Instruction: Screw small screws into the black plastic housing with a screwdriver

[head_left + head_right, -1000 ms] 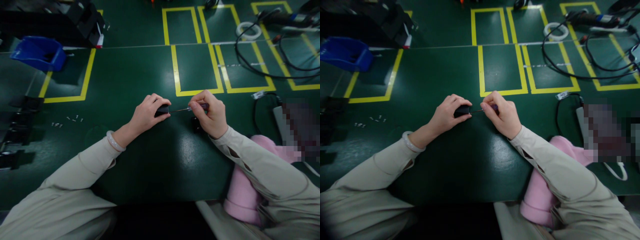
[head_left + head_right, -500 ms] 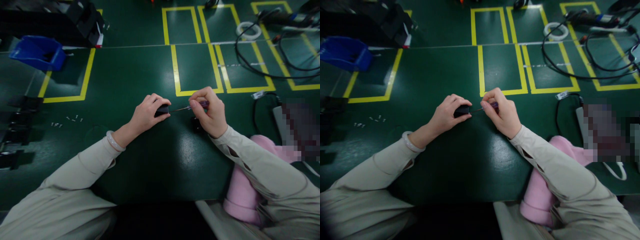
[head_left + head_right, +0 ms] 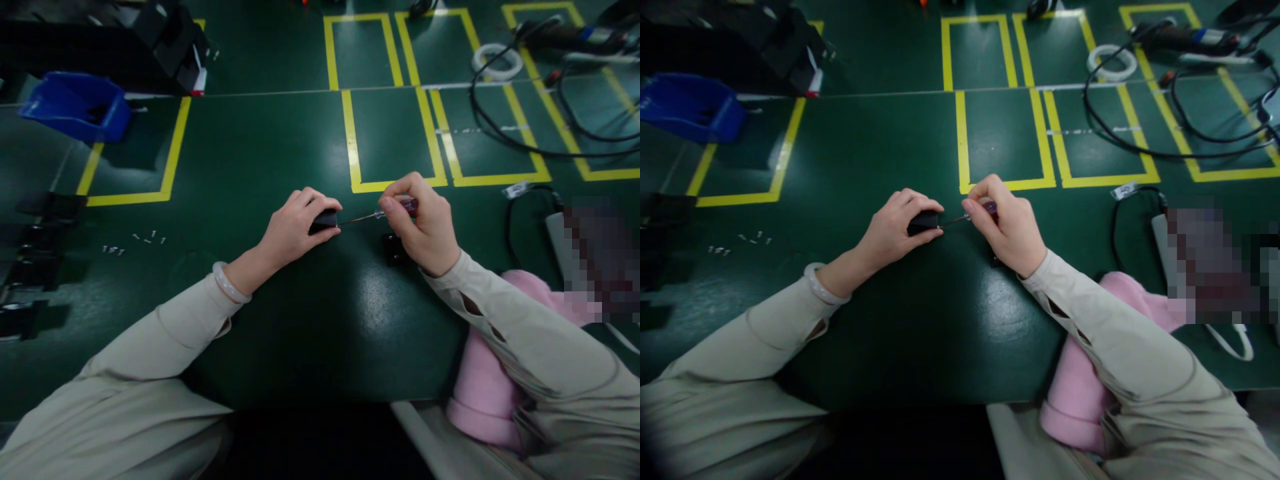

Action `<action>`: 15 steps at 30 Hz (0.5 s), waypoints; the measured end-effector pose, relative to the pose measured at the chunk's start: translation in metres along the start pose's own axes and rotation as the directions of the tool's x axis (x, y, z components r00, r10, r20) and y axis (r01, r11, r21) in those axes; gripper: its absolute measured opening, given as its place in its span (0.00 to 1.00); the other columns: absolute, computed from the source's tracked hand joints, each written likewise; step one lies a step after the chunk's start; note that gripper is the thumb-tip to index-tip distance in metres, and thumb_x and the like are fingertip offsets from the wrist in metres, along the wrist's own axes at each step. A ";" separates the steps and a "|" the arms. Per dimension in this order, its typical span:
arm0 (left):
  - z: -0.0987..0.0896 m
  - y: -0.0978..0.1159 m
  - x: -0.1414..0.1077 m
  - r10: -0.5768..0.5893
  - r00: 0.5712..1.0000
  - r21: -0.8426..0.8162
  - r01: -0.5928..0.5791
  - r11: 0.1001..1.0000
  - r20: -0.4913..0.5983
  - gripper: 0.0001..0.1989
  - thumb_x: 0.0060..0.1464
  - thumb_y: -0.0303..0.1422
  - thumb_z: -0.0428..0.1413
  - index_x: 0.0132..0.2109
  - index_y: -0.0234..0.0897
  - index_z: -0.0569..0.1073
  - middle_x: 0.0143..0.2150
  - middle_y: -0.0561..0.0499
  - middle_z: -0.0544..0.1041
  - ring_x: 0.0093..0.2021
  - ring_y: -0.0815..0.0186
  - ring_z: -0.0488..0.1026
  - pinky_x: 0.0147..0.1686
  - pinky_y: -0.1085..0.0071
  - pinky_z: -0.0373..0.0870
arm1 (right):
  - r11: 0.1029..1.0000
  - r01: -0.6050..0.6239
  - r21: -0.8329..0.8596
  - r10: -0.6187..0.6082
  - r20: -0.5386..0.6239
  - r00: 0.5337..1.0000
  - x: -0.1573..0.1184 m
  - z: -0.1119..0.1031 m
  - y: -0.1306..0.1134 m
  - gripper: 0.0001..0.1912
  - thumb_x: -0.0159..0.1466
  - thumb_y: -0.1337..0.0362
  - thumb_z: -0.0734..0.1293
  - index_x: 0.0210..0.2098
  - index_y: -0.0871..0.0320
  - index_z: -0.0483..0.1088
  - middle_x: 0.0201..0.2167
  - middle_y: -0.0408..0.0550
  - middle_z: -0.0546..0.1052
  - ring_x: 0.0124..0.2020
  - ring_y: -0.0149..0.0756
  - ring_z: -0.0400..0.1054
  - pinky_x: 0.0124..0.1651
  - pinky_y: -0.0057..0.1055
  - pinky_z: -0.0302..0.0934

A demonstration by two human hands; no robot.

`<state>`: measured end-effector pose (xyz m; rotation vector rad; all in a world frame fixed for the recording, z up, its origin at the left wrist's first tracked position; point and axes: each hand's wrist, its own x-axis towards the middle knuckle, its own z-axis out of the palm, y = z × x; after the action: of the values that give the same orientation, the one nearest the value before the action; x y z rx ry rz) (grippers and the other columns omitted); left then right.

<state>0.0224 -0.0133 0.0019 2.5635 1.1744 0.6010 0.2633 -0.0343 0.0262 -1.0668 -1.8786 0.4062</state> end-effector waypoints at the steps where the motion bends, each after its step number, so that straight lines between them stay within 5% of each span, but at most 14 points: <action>1: 0.000 0.000 0.000 0.000 1.000 0.000 0.000 1.000 -0.001 0.17 0.62 0.37 0.59 0.55 0.39 0.71 0.51 0.46 0.73 0.51 0.57 0.69 0.51 0.59 0.69 | 1.000 0.007 -0.004 -0.008 -0.003 1.000 0.000 0.000 0.000 0.09 0.70 0.57 0.62 0.37 0.56 0.67 0.27 0.39 0.69 0.24 0.24 0.63 0.27 0.26 0.60; 7: 0.000 0.000 0.000 -0.010 1.000 -0.012 0.010 1.000 0.003 0.16 0.62 0.37 0.58 0.55 0.40 0.70 0.51 0.46 0.73 0.51 0.57 0.69 0.52 0.59 0.69 | 0.999 0.043 0.023 -0.043 0.004 0.999 -0.002 0.001 0.001 0.06 0.69 0.63 0.61 0.44 0.56 0.66 0.29 0.41 0.68 0.27 0.26 0.64 0.29 0.27 0.61; 15: 0.000 0.001 0.000 -0.007 1.000 -0.005 0.007 1.000 0.001 0.16 0.62 0.38 0.58 0.55 0.40 0.70 0.52 0.46 0.72 0.51 0.57 0.69 0.51 0.59 0.69 | 0.999 0.025 -0.022 -0.025 0.005 1.000 0.001 -0.001 -0.001 0.09 0.69 0.57 0.63 0.36 0.55 0.67 0.27 0.39 0.69 0.25 0.25 0.63 0.27 0.26 0.58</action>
<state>0.0227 -0.0136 0.0024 2.5540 1.1795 0.6003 0.2634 -0.0344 0.0284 -1.0571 -1.9026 0.3746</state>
